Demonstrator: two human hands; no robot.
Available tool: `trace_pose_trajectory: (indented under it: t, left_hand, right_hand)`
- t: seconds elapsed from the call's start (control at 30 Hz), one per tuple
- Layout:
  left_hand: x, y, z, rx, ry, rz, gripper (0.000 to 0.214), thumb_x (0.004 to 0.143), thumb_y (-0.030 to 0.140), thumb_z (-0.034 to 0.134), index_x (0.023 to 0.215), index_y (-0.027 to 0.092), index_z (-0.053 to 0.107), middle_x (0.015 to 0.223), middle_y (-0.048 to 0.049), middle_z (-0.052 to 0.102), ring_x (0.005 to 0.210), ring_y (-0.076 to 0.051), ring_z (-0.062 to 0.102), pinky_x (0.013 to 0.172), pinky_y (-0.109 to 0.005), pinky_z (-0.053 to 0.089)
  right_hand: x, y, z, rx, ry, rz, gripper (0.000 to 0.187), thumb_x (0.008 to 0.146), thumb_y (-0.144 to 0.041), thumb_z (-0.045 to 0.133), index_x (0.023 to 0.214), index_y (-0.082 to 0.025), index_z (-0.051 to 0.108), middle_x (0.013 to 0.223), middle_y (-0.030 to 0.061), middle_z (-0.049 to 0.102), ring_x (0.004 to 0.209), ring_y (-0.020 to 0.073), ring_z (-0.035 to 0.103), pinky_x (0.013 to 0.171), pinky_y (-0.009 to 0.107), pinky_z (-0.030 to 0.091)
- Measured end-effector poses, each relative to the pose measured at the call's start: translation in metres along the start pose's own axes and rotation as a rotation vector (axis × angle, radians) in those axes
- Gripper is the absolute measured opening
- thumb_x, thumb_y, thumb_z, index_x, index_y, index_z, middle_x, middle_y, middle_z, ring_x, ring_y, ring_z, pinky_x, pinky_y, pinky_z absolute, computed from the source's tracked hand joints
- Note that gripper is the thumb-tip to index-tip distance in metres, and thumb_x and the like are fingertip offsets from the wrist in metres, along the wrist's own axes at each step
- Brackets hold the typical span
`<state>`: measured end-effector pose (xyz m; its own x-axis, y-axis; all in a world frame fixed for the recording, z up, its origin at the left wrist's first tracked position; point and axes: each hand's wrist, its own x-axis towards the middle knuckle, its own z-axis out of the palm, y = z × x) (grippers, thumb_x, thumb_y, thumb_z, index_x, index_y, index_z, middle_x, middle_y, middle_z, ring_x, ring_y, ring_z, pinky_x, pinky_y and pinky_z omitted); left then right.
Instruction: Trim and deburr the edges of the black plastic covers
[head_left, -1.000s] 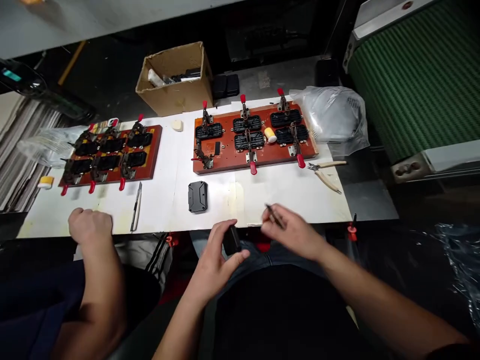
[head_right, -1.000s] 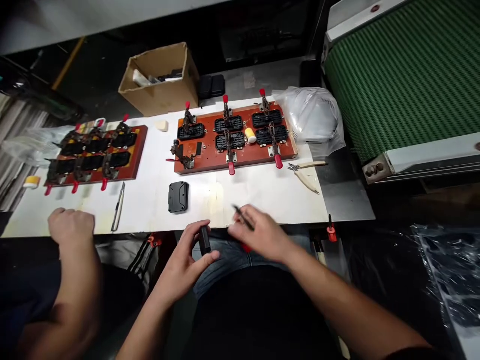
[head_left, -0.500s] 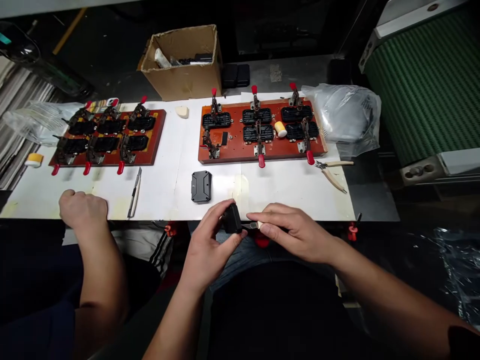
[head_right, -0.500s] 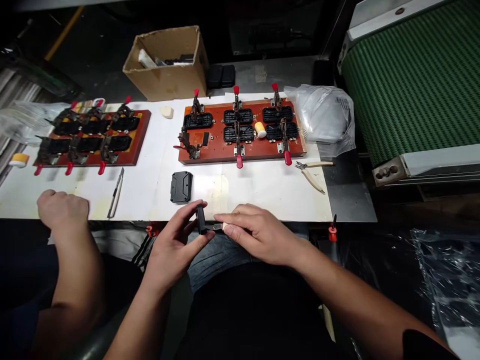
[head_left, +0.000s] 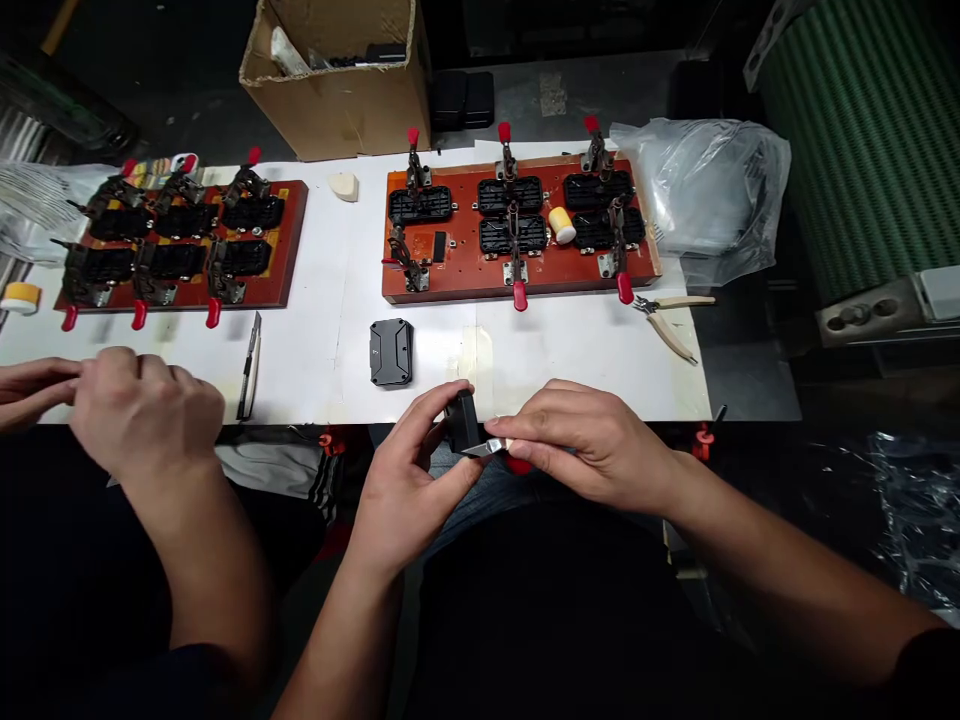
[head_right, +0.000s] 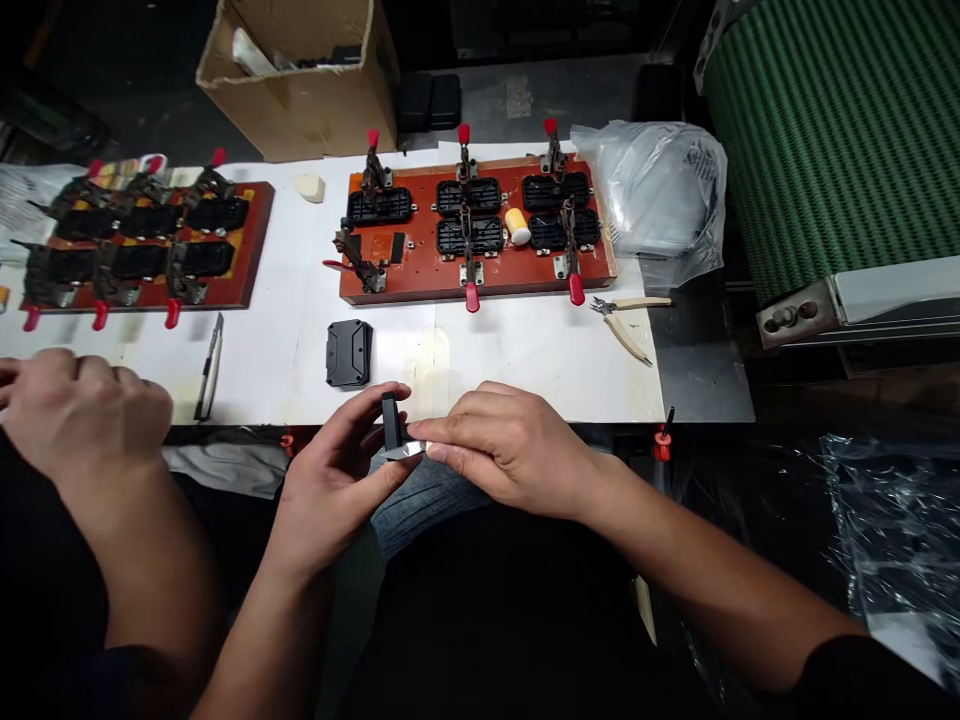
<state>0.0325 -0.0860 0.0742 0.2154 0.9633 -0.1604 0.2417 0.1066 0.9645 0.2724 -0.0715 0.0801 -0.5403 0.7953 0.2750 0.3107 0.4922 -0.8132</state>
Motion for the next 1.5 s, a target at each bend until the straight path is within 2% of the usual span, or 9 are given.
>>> trace_pose_trajectory:
  t: [0.33, 0.53, 0.63, 0.77, 0.97, 1.07, 1.17, 1.27, 1.5]
  left_hand:
    - [0.005, 0.0, 0.005, -0.023, -0.035, -0.027, 0.066, 0.085, 0.024, 0.083, 0.146, 0.034, 0.06, 0.146, -0.0055, 0.064, 0.132, -0.028, 0.065, 0.116, -0.044, 0.053]
    - [-0.004, 0.002, 0.013, -0.044, -0.142, -0.058, 0.06, 0.084, 0.026, 0.084, 0.14, 0.033, 0.064, 0.146, -0.0058, 0.066, 0.138, -0.029, 0.061, 0.119, -0.042, 0.05]
    - [-0.007, 0.002, 0.015, -0.054, -0.154, -0.071, 0.06, 0.084, 0.027, 0.085, 0.14, 0.034, 0.064, 0.146, -0.0055, 0.065, 0.137, -0.029, 0.062, 0.12, -0.043, 0.05]
    - [-0.006, -0.002, 0.02, -0.089, -0.141, -0.056, 0.06, 0.084, 0.026, 0.086, 0.139, 0.035, 0.063, 0.146, -0.0043, 0.064, 0.137, -0.026, 0.061, 0.121, -0.04, 0.047]
    - [-0.001, -0.016, 0.031, -0.402, 0.077, -0.209, 0.061, 0.101, 0.055, 0.059, 0.154, 0.034, 0.038, 0.131, -0.0107, 0.067, 0.109, -0.024, 0.074, 0.097, -0.044, 0.062]
    - [-0.002, -0.023, 0.029, -0.159, 0.089, -0.205, 0.064, 0.102, 0.061, 0.05, 0.156, 0.028, 0.038, 0.153, -0.0183, 0.055, 0.131, -0.032, 0.065, 0.107, -0.054, 0.057]
    - [-0.007, -0.025, 0.028, 0.402, 0.041, 0.103, 0.08, 0.092, 0.046, 0.075, 0.161, 0.032, 0.038, 0.167, -0.0127, 0.041, 0.157, -0.037, 0.036, 0.126, -0.058, 0.037]
    - [-0.009, -0.025, 0.03, 0.594, -0.075, 0.276, 0.068, 0.095, 0.028, 0.069, 0.158, 0.034, 0.045, 0.157, -0.0076, 0.056, 0.152, -0.032, 0.045, 0.128, -0.053, 0.038]
    - [-0.006, -0.017, 0.018, 0.167, -0.076, -0.001, 0.067, 0.089, 0.027, 0.08, 0.15, 0.038, 0.054, 0.149, -0.0031, 0.062, 0.137, -0.025, 0.062, 0.118, -0.042, 0.051]
  right_hand:
    - [0.0, 0.006, -0.007, -0.008, 0.0, 0.017, 0.028, 0.111, -0.028, 0.056, 0.132, -0.024, 0.073, 0.103, 0.0045, 0.076, 0.092, 0.0188, 0.069, 0.089, 0.034, 0.055]
    - [0.005, 0.037, -0.013, -0.168, 0.157, 0.217, 0.028, 0.11, -0.033, 0.056, 0.127, -0.024, 0.076, 0.106, 0.0049, 0.077, 0.099, 0.0216, 0.07, 0.094, 0.036, 0.053]
    - [0.005, 0.035, -0.014, -0.039, 0.141, 0.301, 0.027, 0.11, -0.036, 0.054, 0.124, -0.023, 0.074, 0.114, 0.004, 0.075, 0.105, 0.0198, 0.069, 0.096, 0.032, 0.051]
    - [0.0, 0.018, -0.005, 0.307, 0.025, 0.449, 0.038, 0.107, -0.054, 0.057, 0.097, -0.019, 0.068, 0.086, -0.0005, 0.067, 0.078, 0.0149, 0.062, 0.072, 0.025, 0.049]
    - [-0.013, 0.014, 0.024, 0.347, 0.007, 0.205, 0.04, 0.093, -0.046, 0.08, 0.12, -0.022, 0.064, 0.12, 0.0069, 0.065, 0.096, 0.0182, 0.063, 0.082, 0.028, 0.052]
    - [-0.014, 0.015, 0.034, 0.209, 0.17, 0.29, 0.012, 0.1, -0.032, 0.068, 0.103, -0.021, 0.066, 0.093, 0.0024, 0.067, 0.079, 0.0158, 0.062, 0.072, 0.027, 0.048]
    - [-0.011, 0.014, 0.038, 0.204, 0.163, 0.591, 0.022, 0.095, -0.033, 0.069, 0.079, -0.021, 0.059, 0.064, -0.0061, 0.05, 0.056, 0.0114, 0.044, 0.053, 0.026, 0.034]
    - [-0.008, 0.012, 0.037, 0.273, 0.081, 0.718, 0.027, 0.093, -0.031, 0.069, 0.073, -0.021, 0.053, 0.061, -0.0069, 0.046, 0.055, 0.0111, 0.04, 0.051, 0.025, 0.03]
    - [-0.017, 0.008, 0.007, 0.286, -0.049, 0.329, 0.035, 0.114, -0.037, 0.044, 0.143, -0.023, 0.057, 0.128, 0.0086, 0.065, 0.113, 0.021, 0.064, 0.099, 0.035, 0.051]
